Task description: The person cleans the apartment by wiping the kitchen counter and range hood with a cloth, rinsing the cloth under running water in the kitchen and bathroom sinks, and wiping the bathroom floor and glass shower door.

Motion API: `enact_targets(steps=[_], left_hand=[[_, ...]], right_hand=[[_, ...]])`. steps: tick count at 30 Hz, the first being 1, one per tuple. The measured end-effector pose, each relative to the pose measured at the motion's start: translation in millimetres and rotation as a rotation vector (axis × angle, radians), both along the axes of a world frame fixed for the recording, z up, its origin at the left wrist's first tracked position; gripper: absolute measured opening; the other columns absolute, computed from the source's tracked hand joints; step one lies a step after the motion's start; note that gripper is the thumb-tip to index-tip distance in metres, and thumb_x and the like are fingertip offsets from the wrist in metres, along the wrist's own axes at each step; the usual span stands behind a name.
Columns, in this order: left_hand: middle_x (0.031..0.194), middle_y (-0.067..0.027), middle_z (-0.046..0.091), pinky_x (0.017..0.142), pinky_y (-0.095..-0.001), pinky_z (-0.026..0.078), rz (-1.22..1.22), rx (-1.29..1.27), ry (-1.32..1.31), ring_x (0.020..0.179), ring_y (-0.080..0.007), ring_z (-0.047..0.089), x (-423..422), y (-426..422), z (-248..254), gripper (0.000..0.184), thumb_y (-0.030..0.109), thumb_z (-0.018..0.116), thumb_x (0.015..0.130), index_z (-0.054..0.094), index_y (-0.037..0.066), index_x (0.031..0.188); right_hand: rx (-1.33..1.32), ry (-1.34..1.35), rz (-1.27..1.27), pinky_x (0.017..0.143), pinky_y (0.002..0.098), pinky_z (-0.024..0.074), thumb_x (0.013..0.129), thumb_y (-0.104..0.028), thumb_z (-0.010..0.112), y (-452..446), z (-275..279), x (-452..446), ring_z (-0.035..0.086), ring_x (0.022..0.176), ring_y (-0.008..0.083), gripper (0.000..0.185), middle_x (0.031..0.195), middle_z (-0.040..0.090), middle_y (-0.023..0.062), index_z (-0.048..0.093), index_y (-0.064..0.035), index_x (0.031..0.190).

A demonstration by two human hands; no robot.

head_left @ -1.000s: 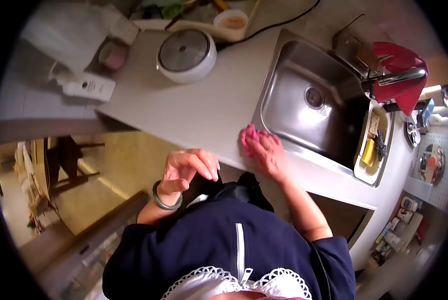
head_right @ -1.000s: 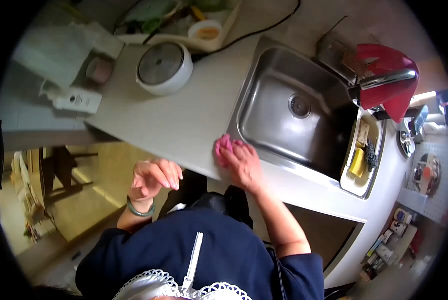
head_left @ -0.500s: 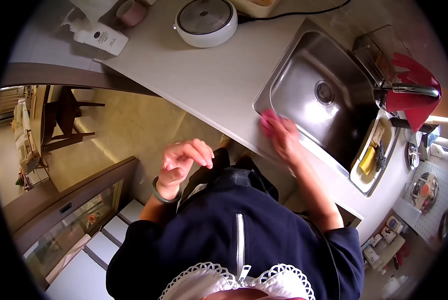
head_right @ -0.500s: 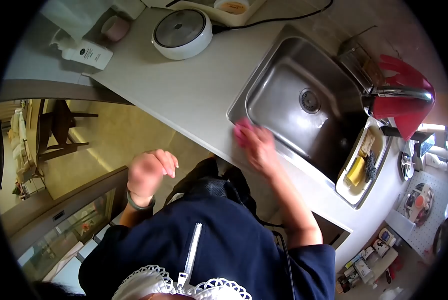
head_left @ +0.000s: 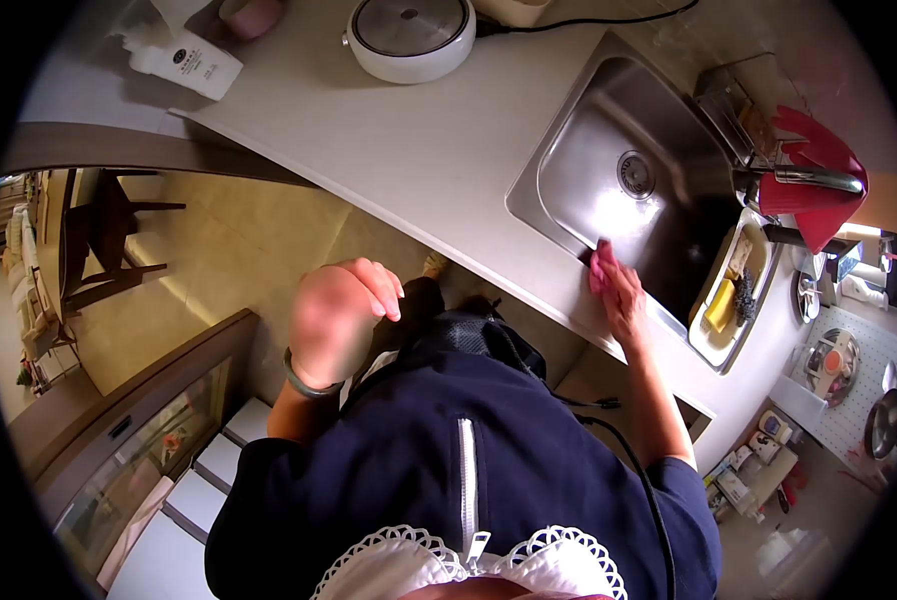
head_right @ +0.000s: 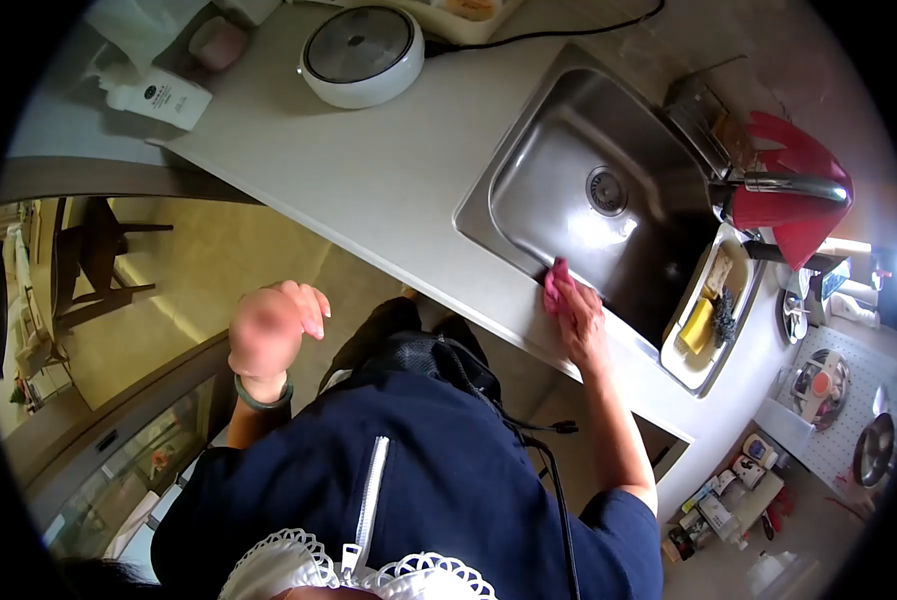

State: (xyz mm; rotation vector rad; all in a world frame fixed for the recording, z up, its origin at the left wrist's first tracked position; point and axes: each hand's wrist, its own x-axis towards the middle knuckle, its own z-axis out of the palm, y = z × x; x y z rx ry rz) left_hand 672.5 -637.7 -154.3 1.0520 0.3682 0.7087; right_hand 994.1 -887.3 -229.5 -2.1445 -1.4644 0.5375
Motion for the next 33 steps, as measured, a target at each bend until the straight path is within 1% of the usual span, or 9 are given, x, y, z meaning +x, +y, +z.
enact_targets(steps=[3, 6, 9, 13, 21, 26, 28, 29, 33], left_hand=[[0.071, -0.0100, 0.056, 0.068, -0.0360, 0.041, -0.008, -0.020, 0.011, 0.061, -0.0218, 0.053, 1.5, 11.3, -6.9, 0.042, 0.046, 0.051, 0.075, 0.055, 0.004, 0.072], [0.072, -0.0098, 0.056, 0.069, -0.0359, 0.041, -0.073, -0.007, -0.085, 0.061, -0.0217, 0.053, 1.8, 17.9, -25.3, 0.042, 0.046, 0.051, 0.075, 0.055, 0.004, 0.073], [0.082, -0.0141, 0.061, 0.077, -0.0384, 0.043, -0.148, -0.092, -0.271, 0.072, -0.0236, 0.059, 6.7, 19.7, -35.3, 0.042, 0.040, 0.063, 0.080, 0.063, -0.001, 0.087], [0.073, -0.0088, 0.057, 0.069, -0.0360, 0.041, -0.162, -0.001, -0.167, 0.062, -0.0204, 0.052, 25.1, 31.1, -30.9, 0.037, 0.042, 0.053, 0.078, 0.051, 0.007, 0.069], [0.081, -0.0087, 0.055, 0.075, -0.0367, 0.038, -0.145, -0.016, -0.133, 0.070, -0.0195, 0.050, 15.2, 27.9, -44.6, 0.045, 0.049, 0.061, 0.074, 0.057, 0.004, 0.081], [0.076, -0.0087, 0.056, 0.070, -0.0373, 0.040, -0.107, 0.024, -0.093, 0.065, -0.0204, 0.052, 32.3, 30.4, -49.8, 0.030, 0.033, 0.050, 0.081, 0.055, 0.004, 0.077], [0.075, -0.0087, 0.055, 0.069, -0.0371, 0.039, -0.118, 0.010, -0.138, 0.065, -0.0201, 0.051, 44.7, 31.7, -51.0, 0.034, 0.037, 0.052, 0.079, 0.055, 0.004, 0.077], [0.075, -0.0095, 0.055, 0.070, -0.0375, 0.039, -0.134, 0.016, -0.121, 0.065, -0.0205, 0.051, 51.0, 32.0, -49.4, 0.036, 0.039, 0.052, 0.079, 0.055, 0.004, 0.077], [0.077, -0.0117, 0.056, 0.072, -0.0384, 0.039, -0.233, -0.021, -0.250, 0.067, -0.0221, 0.052, 79.8, 36.5, -39.1, 0.041, 0.041, 0.060, 0.076, 0.059, 0.001, 0.082]], right_hand=[[0.117, 0.467, -0.121, 0.085, 0.0411, 0.0467, 0.076, 0.005, 0.047, 70.3, -17.4, -15.8, 0.058, 0.100, 0.0387, 0.042, 0.105, 0.061, 0.0184, 0.057, 0.0002, 0.116], [0.043, -0.006, -0.082, 0.074, 0.0460, 0.0471, 0.078, 0.000, 0.051, 147.5, -37.2, -36.6, 0.057, 0.086, 0.0420, 0.040, 0.098, 0.059, 0.0230, 0.054, -0.0047, 0.118], [0.077, -0.024, -0.108, 0.071, 0.0475, 0.0468, 0.077, 0.000, 0.051, 146.0, -43.5, -47.0, 0.057, 0.082, 0.0422, 0.041, 0.094, 0.060, 0.0225, 0.053, -0.0048, 0.118], [0.074, 0.044, -0.016, 0.071, 0.0423, 0.0491, 0.075, -0.002, 0.055, 87.5, -40.5, -14.9, 0.060, 0.081, 0.0377, 0.034, 0.091, 0.061, 0.0204, 0.061, -0.0037, 0.108], [-0.178, -0.060, -0.511, 0.092, 0.0356, 0.0450, 0.074, 0.001, 0.046, -117.8, -13.7, 73.0, 0.060, 0.101, 0.0293, 0.039, 0.106, 0.064, 0.0143, 0.065, -0.0043, 0.107], [0.089, -0.081, -0.821, 0.088, 0.0350, 0.0466, 0.079, 0.000, 0.048, -114.9, -62.4, 64.2, 0.061, 0.097, 0.0290, 0.027, 0.104, 0.065, 0.0136, 0.066, -0.0043, 0.099], [-0.072, -0.262, -0.791, 0.078, 0.0406, 0.0479, 0.082, -0.004, 0.044, -32.2, -29.5, 25.0, 0.062, 0.085, 0.0318, 0.024, 0.086, 0.065, 0.0158, 0.065, -0.0058, 0.091], [0.023, 0.000, -0.738, 0.071, 0.0444, 0.0469, 0.082, -0.006, 0.042, 8.2, -11.8, 10.0, 0.061, 0.077, 0.0332, 0.020, 0.076, 0.063, 0.0155, 0.062, -0.0059, 0.084], [0.288, -0.031, -0.328, 0.068, 0.0439, 0.0455, 0.077, -0.009, 0.054, 93.9, -49.1, -17.9, 0.060, 0.072, 0.0323, 0.015, 0.082, 0.063, 0.0113, 0.061, -0.0089, 0.091]])
